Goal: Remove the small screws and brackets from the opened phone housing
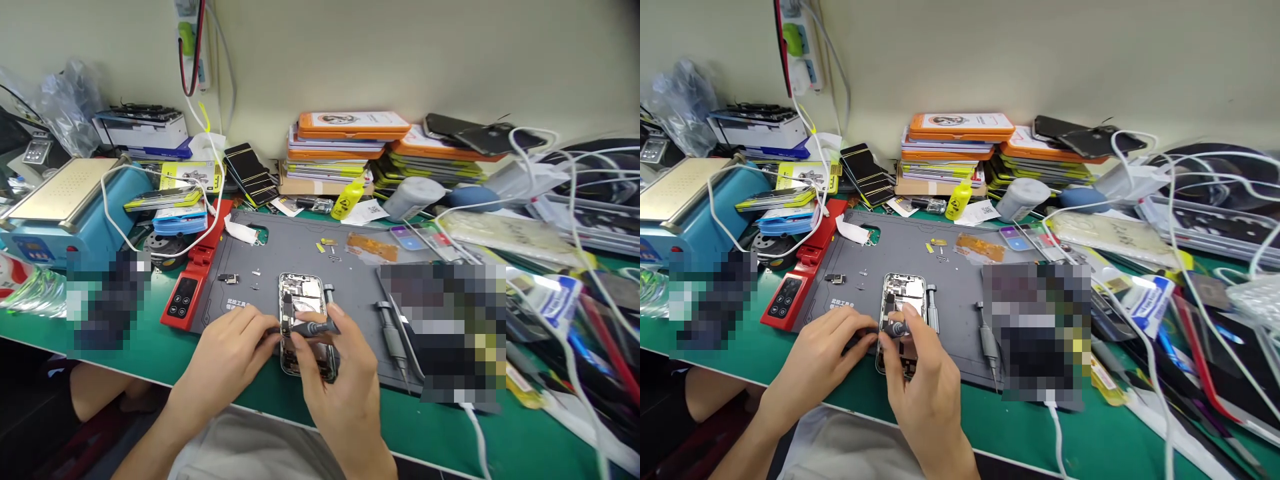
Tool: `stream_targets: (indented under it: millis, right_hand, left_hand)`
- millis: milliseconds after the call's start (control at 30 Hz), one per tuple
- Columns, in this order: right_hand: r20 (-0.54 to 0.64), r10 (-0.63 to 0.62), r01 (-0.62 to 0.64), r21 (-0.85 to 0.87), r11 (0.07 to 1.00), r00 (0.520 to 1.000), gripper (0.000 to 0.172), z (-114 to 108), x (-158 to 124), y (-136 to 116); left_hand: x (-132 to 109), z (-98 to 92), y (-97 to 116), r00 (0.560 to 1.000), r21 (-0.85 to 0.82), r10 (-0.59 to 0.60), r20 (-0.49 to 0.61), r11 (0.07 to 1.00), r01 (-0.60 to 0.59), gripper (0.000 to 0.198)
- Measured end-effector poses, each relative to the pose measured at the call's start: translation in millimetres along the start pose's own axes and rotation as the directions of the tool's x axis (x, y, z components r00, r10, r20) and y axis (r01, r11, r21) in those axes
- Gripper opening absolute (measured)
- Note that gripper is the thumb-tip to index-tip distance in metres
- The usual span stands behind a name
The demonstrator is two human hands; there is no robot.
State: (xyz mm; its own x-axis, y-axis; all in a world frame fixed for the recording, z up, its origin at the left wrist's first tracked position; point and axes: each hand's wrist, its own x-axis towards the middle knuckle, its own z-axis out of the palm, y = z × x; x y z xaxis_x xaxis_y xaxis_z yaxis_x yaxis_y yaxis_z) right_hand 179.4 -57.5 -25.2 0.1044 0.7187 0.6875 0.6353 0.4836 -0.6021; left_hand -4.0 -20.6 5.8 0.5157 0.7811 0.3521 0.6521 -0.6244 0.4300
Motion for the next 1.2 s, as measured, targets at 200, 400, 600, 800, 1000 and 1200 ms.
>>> stream_targets:
  millis: [200,400,600,800,1000,1200]
  right_hand:
    - [-0.043,0.109,-0.097,0.216,0.972,0.993,0.071,-0.7,0.5,-2.5]
    - [-0.014,0.097,-0.092,0.215,0.972,0.995,0.07,2.2,-5.0,-3.3]
    - [-0.211,0.145,-0.097,0.222,0.97,0.967,0.055,-8.1,6.5,-5.3]
    - [0.013,0.277,-0.258,-0.32,0.911,0.961,0.035,-49.7,37.8,17.8]
    - [0.161,0.173,-0.061,-0.538,0.841,0.972,0.033,-45.5,40.3,36.9]
    - [0.122,0.156,-0.073,-0.508,0.858,0.98,0.047,-34.0,36.2,34.4]
  left_hand:
    - [0.8,-1.4,0.0,0.999,-0.002,0.038,0.002,0.999,-0.038,0.018]
    - [1.0,-3.6,0.1,0.997,-0.001,0.074,0.0,0.997,-0.074,0.022]
    - [0.1,-3.9,-4.2,0.996,-0.044,0.078,-0.034,0.996,-0.079,0.019]
    - [-1.9,-1.2,-11.3,0.997,-0.061,0.067,-0.046,0.996,-0.07,0.017]
    - [-0.5,-5.9,-8.7,0.996,-0.105,0.024,-0.091,0.994,-0.034,0.02]
    - [-1.1,-8.3,-7.6,0.994,-0.157,-0.032,-0.104,0.988,0.015,0.021]
